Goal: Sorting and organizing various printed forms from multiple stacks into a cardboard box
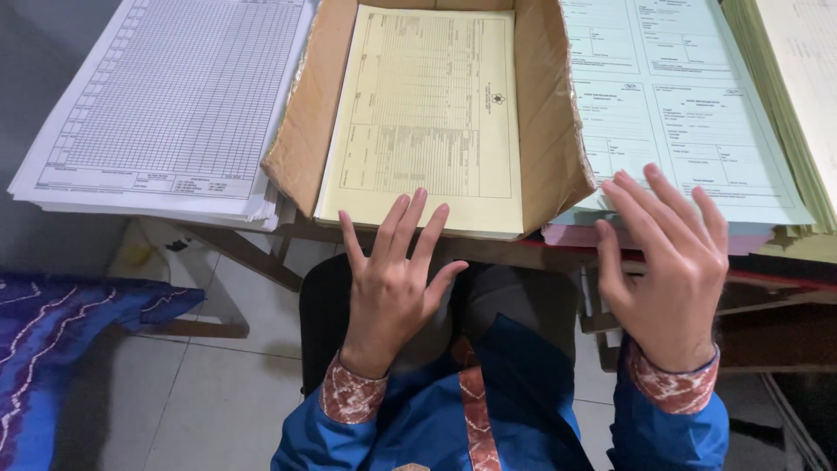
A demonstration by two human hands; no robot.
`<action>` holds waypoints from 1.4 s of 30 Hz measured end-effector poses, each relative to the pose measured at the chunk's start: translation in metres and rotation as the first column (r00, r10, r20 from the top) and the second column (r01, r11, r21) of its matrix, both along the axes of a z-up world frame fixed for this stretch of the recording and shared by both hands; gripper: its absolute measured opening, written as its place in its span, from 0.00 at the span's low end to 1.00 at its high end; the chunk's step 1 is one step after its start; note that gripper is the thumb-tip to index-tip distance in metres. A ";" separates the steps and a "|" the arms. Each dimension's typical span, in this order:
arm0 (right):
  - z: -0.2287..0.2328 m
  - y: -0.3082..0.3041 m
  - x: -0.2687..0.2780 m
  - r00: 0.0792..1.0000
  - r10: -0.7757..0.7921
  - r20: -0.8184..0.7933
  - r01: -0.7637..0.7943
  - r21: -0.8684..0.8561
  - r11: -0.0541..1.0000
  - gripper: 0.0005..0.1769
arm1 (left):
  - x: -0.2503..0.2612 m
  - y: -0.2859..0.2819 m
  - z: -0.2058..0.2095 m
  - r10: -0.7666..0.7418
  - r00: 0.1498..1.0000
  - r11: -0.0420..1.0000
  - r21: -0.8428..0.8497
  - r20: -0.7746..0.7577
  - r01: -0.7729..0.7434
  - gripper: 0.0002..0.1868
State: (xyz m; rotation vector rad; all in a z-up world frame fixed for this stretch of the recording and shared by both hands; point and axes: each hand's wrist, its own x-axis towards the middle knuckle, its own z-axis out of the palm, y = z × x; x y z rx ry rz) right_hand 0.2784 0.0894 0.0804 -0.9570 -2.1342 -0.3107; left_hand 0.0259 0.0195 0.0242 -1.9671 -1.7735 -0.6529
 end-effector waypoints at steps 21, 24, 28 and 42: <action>0.007 0.004 0.017 0.991 0.002 -0.132 -0.006 -0.031 1.000 0.20 | 0.002 -0.004 0.006 -0.028 0.995 1.000 0.011 0.097 0.027 0.32; 0.008 0.008 0.015 0.960 0.022 -0.281 -0.028 -0.016 0.999 0.10 | 0.001 -0.005 0.007 -0.033 0.993 0.999 0.006 0.109 0.032 0.33; -0.001 0.023 0.020 0.839 0.043 -0.543 -0.013 0.060 0.998 0.03 | 0.003 -0.006 0.013 -0.056 0.992 0.998 0.037 0.109 0.053 0.33; 0.072 -0.033 -0.072 0.875 0.475 0.088 -0.483 0.174 0.858 0.15 | 0.001 -0.020 0.072 -0.239 0.969 0.823 0.518 -0.058 0.233 0.23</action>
